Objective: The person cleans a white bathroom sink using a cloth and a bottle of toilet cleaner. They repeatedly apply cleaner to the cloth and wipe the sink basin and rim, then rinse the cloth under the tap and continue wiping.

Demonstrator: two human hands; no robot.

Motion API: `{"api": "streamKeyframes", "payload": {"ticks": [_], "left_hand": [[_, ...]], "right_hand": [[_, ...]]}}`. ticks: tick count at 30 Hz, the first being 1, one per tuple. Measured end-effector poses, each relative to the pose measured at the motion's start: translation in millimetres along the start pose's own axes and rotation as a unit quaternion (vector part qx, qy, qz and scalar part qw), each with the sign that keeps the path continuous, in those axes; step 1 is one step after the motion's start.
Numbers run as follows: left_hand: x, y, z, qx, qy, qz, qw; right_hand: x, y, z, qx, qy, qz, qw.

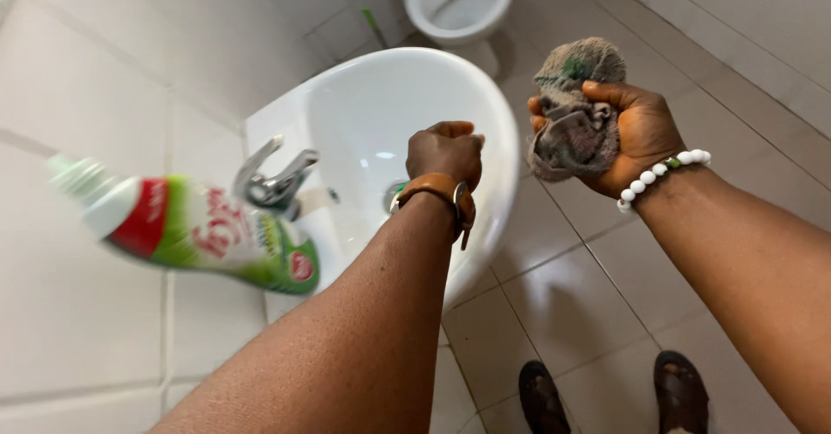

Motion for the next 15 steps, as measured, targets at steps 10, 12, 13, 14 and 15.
{"api": "streamKeyframes", "payload": {"ticks": [10,12,13,14,15], "left_hand": [[-37,-4,-32,-0.076,0.0,0.034,0.997],[-34,-4,-33,-0.078,-0.044,0.053,0.995],[-34,-3,-33,-0.077,-0.067,0.062,0.993],[-34,-4,-34,-0.074,-0.073,0.06,0.993],[-35,-5,-33,-0.07,-0.074,0.058,0.993]], "right_hand": [[72,27,50,0.02,-0.055,0.117,0.991],[71,18,67,0.017,-0.109,0.15,0.983],[63,15,73,0.031,-0.099,0.122,0.987],[54,14,80,0.046,-0.089,0.095,0.99],[41,15,84,0.062,-0.076,0.066,0.993]]}}
Point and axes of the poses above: each hand's wrist, its own y-axis away from the middle knuckle, its own x-axis out of the back of the hand, z = x × y, the point moved 8 cm from there along -y, towards the middle knuckle, and after that the axes turned 3 degrees about z, right-handed, at the moved point
